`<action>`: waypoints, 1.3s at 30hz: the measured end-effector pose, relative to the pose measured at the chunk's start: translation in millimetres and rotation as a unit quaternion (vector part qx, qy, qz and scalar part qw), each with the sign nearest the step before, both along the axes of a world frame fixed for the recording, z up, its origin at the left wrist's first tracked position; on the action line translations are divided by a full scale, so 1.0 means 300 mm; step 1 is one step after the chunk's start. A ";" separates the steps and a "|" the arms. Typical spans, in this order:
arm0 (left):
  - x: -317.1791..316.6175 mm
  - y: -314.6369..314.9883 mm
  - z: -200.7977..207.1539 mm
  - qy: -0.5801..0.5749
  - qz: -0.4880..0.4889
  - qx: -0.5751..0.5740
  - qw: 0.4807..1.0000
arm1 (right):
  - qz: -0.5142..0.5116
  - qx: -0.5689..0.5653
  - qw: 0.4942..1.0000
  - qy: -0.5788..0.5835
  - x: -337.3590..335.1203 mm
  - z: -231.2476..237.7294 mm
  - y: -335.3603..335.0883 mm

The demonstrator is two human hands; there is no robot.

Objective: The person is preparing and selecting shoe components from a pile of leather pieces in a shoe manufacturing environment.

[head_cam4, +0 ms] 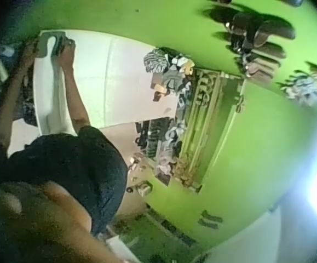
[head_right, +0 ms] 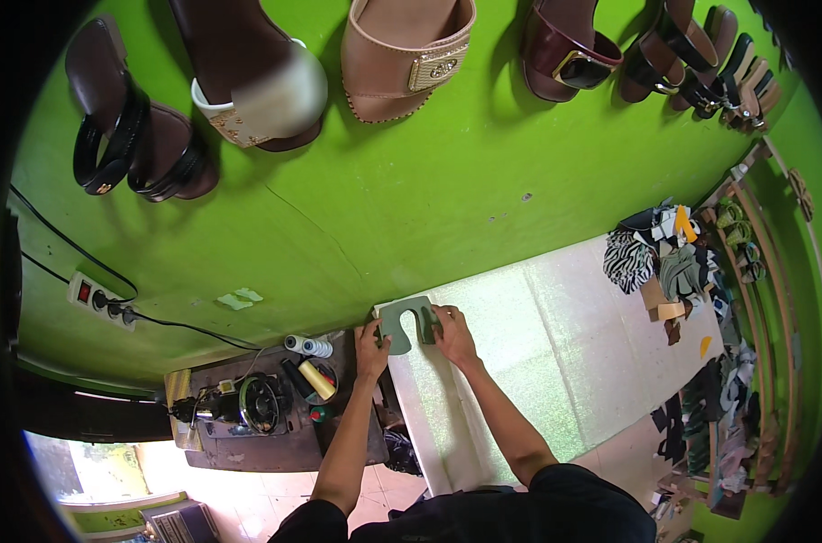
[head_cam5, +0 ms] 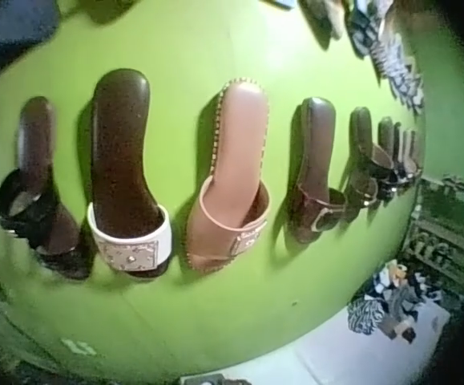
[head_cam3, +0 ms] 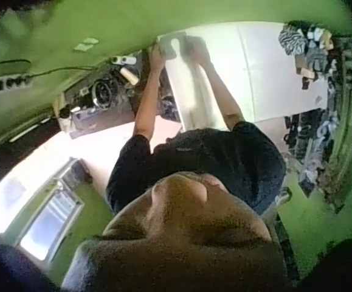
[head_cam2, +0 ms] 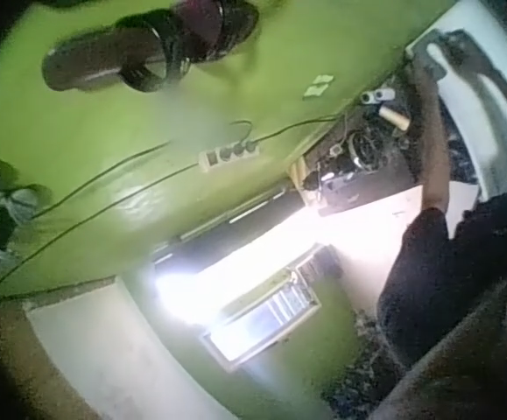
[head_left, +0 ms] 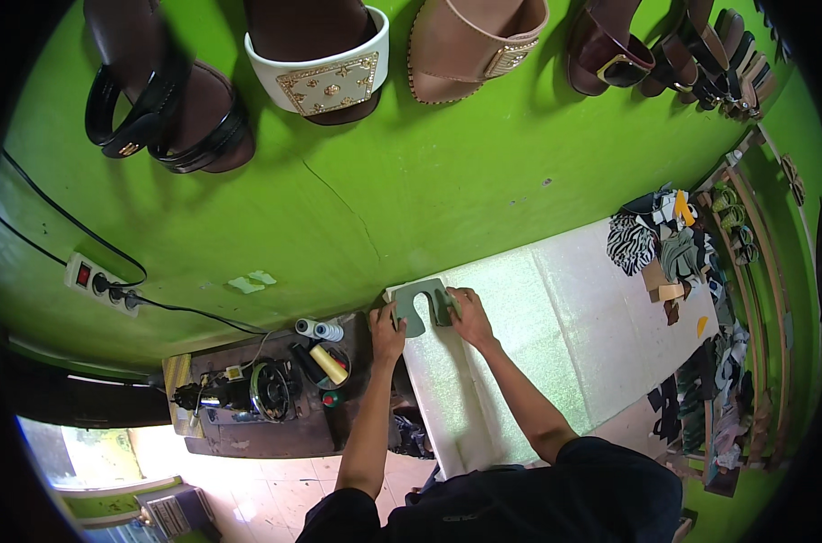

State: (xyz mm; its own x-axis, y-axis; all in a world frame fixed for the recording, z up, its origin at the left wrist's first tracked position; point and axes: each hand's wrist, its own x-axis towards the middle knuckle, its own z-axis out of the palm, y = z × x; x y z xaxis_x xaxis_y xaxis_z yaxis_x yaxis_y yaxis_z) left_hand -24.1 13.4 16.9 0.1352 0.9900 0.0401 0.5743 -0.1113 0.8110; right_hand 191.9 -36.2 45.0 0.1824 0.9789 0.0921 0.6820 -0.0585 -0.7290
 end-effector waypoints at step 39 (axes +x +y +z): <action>0.573 -1.018 0.631 -0.314 -0.205 -0.273 0.886 | -0.188 0.161 0.922 0.299 0.477 0.468 -1.299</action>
